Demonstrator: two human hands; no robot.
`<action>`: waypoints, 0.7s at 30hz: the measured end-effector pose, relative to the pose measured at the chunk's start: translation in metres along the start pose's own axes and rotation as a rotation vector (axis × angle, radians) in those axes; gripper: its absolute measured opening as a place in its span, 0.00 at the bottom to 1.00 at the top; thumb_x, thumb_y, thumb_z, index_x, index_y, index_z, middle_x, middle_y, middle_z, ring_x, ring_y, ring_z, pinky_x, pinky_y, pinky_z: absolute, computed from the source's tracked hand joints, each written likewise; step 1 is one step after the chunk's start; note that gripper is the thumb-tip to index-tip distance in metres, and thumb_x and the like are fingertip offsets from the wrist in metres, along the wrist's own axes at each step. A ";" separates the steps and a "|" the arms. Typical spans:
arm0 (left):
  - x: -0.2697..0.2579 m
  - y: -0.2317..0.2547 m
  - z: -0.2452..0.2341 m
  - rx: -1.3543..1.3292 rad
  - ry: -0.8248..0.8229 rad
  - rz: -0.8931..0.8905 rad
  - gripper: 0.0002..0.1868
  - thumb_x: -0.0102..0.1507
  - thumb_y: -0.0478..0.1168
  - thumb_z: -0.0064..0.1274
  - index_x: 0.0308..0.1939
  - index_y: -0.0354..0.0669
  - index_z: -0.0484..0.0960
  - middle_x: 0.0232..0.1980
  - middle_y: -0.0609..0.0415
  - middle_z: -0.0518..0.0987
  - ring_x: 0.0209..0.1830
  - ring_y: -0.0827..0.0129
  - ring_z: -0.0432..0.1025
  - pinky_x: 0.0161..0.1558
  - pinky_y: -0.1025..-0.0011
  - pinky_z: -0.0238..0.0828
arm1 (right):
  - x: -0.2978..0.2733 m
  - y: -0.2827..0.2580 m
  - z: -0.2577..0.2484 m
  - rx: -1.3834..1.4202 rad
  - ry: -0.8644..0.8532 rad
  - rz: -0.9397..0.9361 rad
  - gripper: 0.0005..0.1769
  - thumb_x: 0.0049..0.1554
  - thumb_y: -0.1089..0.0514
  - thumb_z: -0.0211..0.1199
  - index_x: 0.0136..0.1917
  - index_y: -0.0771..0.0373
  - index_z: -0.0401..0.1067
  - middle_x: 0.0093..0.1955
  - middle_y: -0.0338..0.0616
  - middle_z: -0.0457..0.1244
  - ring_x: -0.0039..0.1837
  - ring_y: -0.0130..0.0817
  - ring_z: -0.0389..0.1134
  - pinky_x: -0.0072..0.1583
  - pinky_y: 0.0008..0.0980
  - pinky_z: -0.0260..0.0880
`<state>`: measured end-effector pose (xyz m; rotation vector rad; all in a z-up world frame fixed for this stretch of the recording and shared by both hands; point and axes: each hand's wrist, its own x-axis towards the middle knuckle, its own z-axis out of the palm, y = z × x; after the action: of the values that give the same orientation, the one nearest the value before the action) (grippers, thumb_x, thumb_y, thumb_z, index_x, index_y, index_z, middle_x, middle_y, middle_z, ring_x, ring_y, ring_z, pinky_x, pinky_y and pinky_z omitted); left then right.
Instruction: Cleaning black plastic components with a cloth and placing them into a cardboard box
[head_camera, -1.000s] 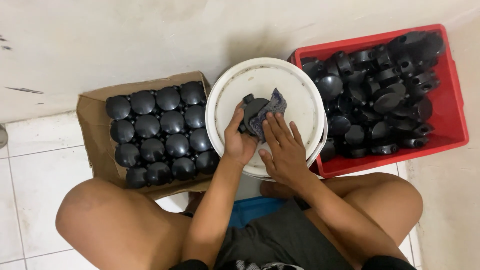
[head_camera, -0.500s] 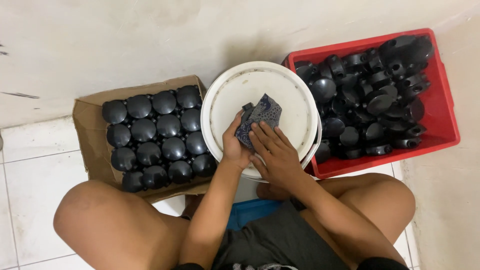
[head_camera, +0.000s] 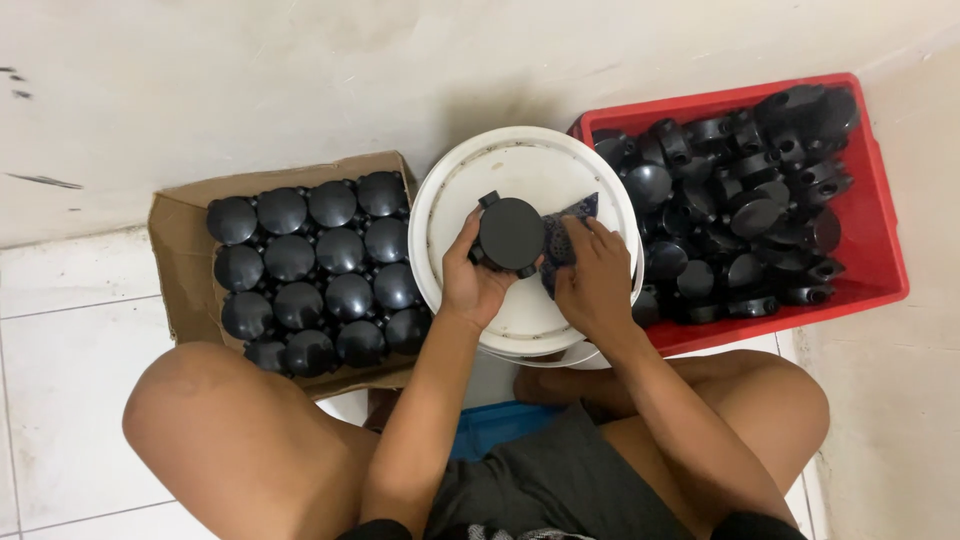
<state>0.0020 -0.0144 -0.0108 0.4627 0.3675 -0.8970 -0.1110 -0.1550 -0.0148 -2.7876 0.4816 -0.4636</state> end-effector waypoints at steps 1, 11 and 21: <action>0.003 -0.001 -0.003 -0.009 0.004 0.005 0.22 0.65 0.55 0.50 0.61 0.57 0.77 0.56 0.47 0.79 0.57 0.52 0.73 0.56 0.43 0.73 | 0.003 -0.007 -0.009 -0.001 -0.007 -0.008 0.37 0.45 0.64 0.58 0.70 0.62 0.65 0.59 0.52 0.66 0.72 0.52 0.59 0.71 0.54 0.52; 0.001 -0.010 -0.002 -0.002 -0.090 0.088 0.24 0.68 0.55 0.44 0.67 0.61 0.71 0.60 0.51 0.77 0.58 0.58 0.71 0.60 0.49 0.69 | 0.000 -0.060 -0.024 0.122 -0.078 -0.335 0.35 0.63 0.45 0.44 0.79 0.59 0.49 0.82 0.48 0.42 0.82 0.46 0.39 0.76 0.47 0.33; -0.011 -0.015 -0.013 -0.028 -0.132 0.110 0.22 0.69 0.54 0.43 0.66 0.61 0.72 0.54 0.53 0.78 0.51 0.62 0.72 0.53 0.61 0.74 | 0.023 -0.060 -0.026 0.047 -0.086 -0.288 0.37 0.66 0.34 0.24 0.82 0.51 0.44 0.83 0.48 0.37 0.83 0.47 0.34 0.76 0.51 0.27</action>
<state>-0.0182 -0.0086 -0.0198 0.3918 0.2317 -0.8100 -0.0825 -0.1144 0.0339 -2.8265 0.0483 -0.4058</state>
